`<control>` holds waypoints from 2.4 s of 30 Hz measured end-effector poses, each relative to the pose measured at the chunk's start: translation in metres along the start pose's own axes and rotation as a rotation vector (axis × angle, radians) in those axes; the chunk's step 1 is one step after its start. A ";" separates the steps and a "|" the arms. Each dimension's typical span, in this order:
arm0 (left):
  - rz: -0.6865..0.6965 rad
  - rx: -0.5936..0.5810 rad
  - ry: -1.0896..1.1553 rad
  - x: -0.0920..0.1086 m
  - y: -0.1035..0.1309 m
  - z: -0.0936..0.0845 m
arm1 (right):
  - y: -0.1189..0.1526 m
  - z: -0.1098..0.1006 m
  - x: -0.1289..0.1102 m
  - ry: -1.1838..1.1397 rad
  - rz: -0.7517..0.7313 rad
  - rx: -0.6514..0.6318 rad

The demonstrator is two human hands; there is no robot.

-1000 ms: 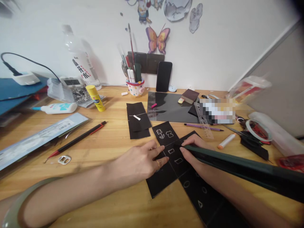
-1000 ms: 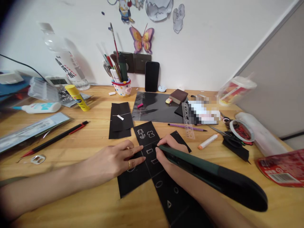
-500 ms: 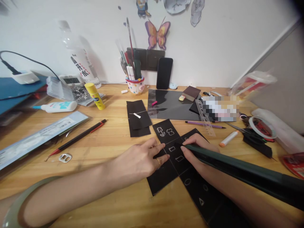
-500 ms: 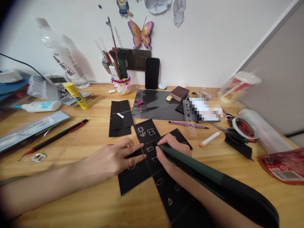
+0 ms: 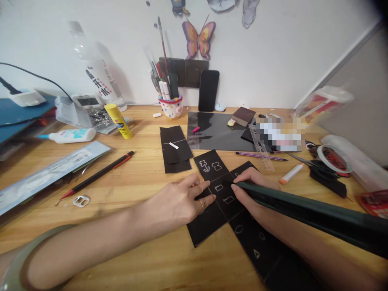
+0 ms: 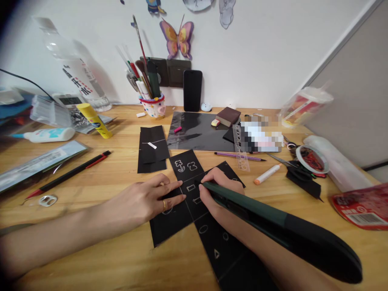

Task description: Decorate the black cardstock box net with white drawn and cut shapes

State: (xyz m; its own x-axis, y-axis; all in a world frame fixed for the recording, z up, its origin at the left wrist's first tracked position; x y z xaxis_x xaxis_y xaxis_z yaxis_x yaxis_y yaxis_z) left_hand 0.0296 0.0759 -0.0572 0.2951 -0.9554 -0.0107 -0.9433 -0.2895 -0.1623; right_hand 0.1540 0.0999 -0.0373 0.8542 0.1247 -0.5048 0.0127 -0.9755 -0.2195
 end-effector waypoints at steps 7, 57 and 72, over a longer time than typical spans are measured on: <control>-0.016 -0.016 0.005 -0.001 0.001 0.003 | 0.002 0.002 0.005 -0.025 0.015 -0.009; -0.158 0.017 0.028 0.014 -0.006 -0.005 | -0.014 -0.031 0.056 -0.576 0.262 0.125; -0.058 -0.151 0.459 -0.021 -0.019 -0.012 | 0.021 -0.021 0.036 -0.497 0.335 -0.002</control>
State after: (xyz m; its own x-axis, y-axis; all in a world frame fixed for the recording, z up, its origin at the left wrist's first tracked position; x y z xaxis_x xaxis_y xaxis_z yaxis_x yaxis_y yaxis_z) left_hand 0.0399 0.1010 -0.0417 0.2824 -0.8543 0.4363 -0.9488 -0.3159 -0.0046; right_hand 0.1956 0.0805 -0.0425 0.4666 -0.1201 -0.8763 -0.2138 -0.9767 0.0200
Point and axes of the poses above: each hand's wrist, its own y-axis away from the middle knuckle, its own z-axis out of the palm, x = y × z, the point moved 9 cm from there along -y, towards the middle knuckle, and after that the axes turned 8 degrees about y, right-handed, at the moved point
